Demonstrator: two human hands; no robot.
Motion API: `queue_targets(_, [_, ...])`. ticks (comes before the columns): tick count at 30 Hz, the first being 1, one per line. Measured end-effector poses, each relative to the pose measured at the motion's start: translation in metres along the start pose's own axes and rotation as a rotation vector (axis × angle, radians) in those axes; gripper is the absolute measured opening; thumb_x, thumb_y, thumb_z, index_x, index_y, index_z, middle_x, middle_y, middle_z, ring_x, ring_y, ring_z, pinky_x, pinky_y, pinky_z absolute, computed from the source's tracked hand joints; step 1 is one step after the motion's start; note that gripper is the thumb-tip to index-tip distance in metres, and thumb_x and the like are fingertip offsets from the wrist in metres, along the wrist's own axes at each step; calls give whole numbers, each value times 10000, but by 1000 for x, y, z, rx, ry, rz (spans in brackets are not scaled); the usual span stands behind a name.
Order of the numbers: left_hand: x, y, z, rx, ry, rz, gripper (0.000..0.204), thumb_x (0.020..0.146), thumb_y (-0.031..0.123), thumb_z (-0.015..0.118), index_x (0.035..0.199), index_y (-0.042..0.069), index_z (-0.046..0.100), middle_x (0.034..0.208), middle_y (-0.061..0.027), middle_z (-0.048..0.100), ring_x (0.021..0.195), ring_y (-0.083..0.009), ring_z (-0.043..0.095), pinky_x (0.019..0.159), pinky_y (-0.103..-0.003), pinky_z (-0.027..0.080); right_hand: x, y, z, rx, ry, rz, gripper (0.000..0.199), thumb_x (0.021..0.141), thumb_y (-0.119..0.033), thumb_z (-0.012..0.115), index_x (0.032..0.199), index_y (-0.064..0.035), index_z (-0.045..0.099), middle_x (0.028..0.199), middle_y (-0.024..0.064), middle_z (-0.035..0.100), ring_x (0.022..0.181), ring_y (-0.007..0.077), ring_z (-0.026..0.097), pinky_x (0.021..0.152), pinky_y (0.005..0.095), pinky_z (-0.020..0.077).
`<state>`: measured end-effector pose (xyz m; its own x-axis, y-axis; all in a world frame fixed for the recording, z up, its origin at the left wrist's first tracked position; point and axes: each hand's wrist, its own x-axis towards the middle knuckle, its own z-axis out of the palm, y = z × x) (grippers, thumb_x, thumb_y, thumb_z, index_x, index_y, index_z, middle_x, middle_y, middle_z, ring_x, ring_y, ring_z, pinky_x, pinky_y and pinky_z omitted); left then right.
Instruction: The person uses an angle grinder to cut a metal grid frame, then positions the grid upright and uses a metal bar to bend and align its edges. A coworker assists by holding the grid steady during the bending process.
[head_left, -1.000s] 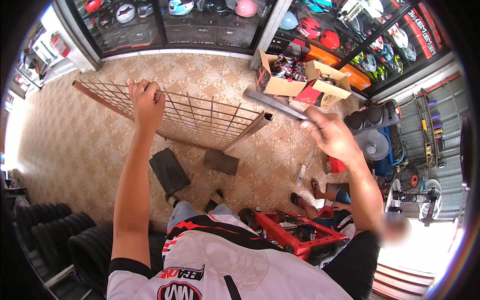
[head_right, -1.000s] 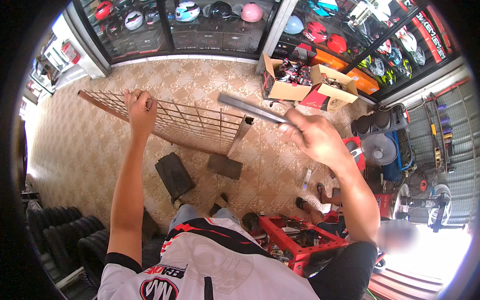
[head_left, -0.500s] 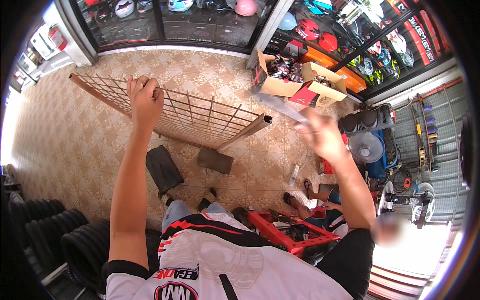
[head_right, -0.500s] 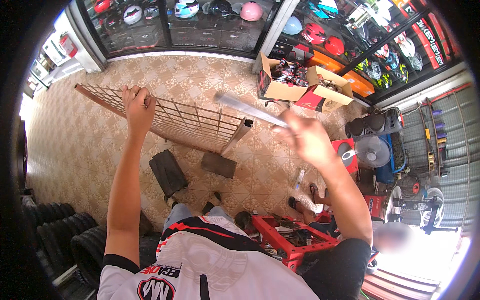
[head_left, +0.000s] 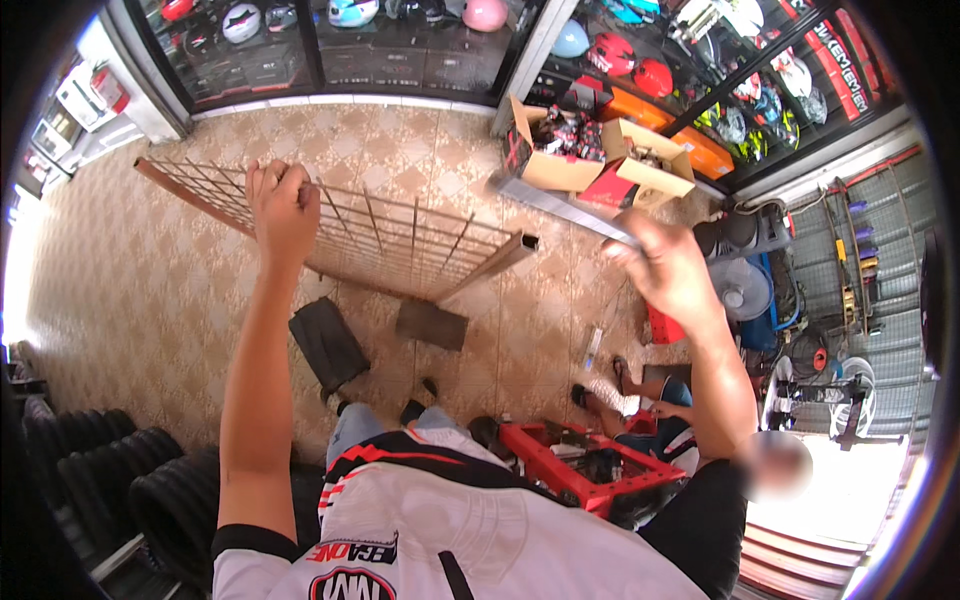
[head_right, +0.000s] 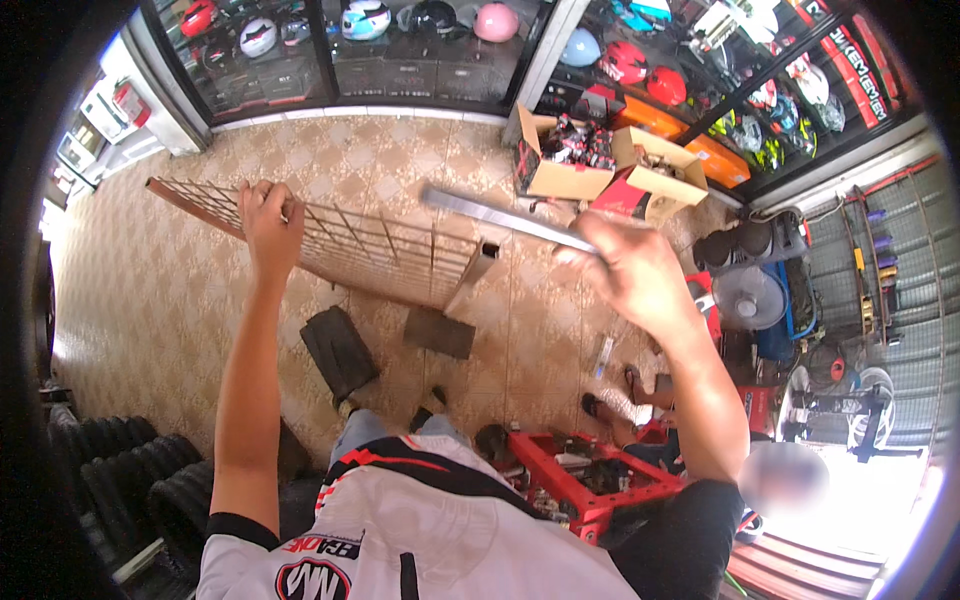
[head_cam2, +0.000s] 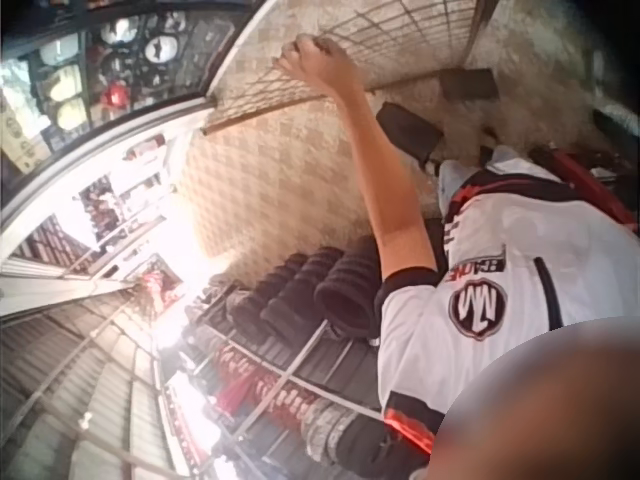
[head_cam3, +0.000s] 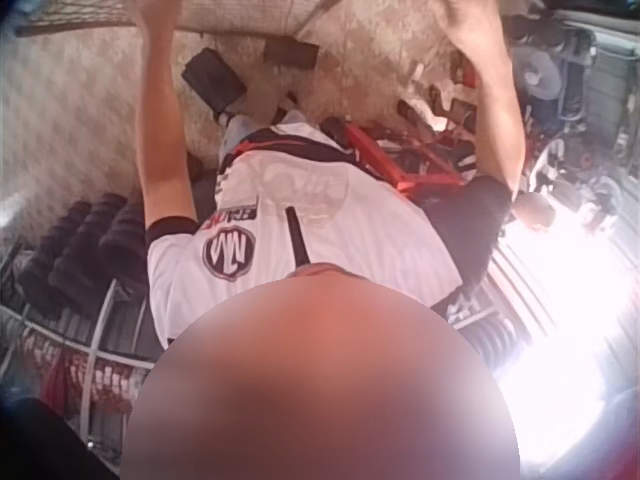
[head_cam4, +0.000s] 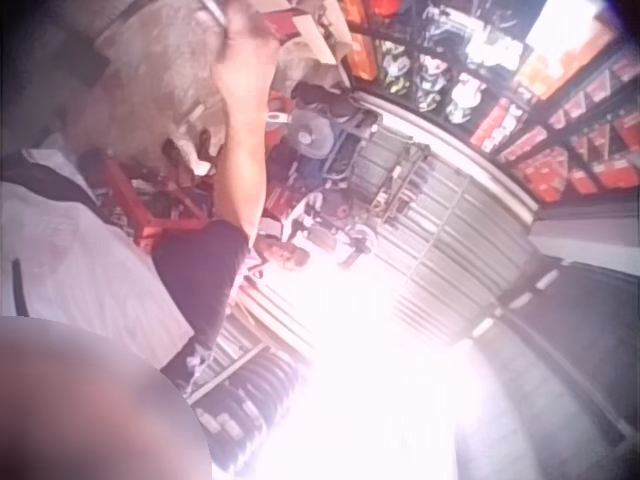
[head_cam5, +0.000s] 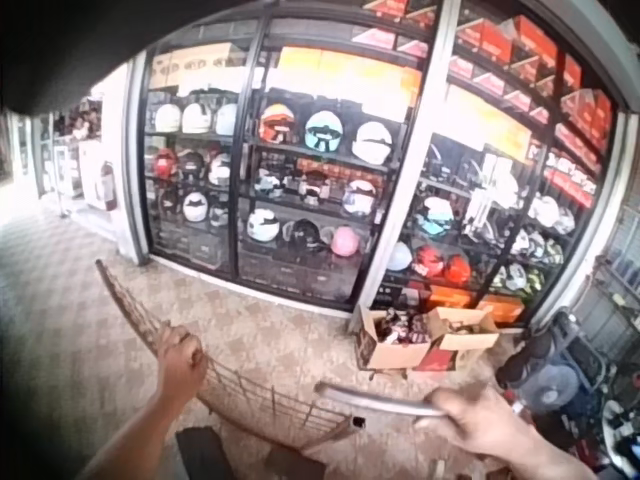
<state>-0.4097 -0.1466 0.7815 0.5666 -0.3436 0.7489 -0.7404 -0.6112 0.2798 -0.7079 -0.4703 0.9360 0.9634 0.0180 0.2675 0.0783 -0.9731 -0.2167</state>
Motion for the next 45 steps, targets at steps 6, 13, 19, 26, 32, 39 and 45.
queue_targets(6, [4,0,2,19,-71,3,99,798,-3,637,795,58,560,839,-96,507,888,-327,524,1164,-542,345,2,-5,10,-96,-250,-2,254,962,-278,728,1001,-58,608,745,142,625,685,360,648,625,445,523])
queue_targets(13, [6,0,8,4,-28,22,103,797,-14,625,790,51,545,841,-102,505,883,-332,518,1176,-552,328,5,7,9,400,119,84,291,988,-331,675,992,-51,592,784,210,611,739,422,628,656,485,496])
queue_targets(19, [12,3,8,12,-46,10,101,806,-19,622,797,41,541,854,-104,509,876,-330,515,1192,-557,311,16,22,15,-16,-58,-6,292,971,-346,702,1010,-73,605,720,188,607,712,384,666,618,474,501])
queue_targets(26, [-3,-18,26,23,-49,30,84,816,7,648,887,34,613,944,-162,592,989,-388,557,1187,-581,311,-5,27,33,-5,-147,29,367,1008,-454,610,1077,-94,607,744,187,657,723,396,692,636,510,526])
queue_targets(32, [-16,-10,54,-248,124,-100,224,895,75,601,1083,7,702,1025,-229,669,1094,-440,585,1068,-572,418,-49,41,53,352,172,270,199,1037,-219,608,1021,-24,645,781,54,591,691,199,556,600,348,457])
queue_targets(39, [12,9,11,-94,-108,5,247,769,57,725,1003,68,647,1073,-144,611,1131,-335,557,1208,-548,317,-76,-3,121,836,488,635,426,1103,-386,487,772,-119,517,661,-36,431,570,107,419,518,268,368])
queue_targets(45, [10,6,17,-109,-45,56,276,775,54,701,1048,42,660,1099,-167,616,1151,-357,551,1188,-527,334,-99,-51,168,907,358,807,382,1084,-342,505,1019,1,660,782,42,569,651,129,504,550,290,424])
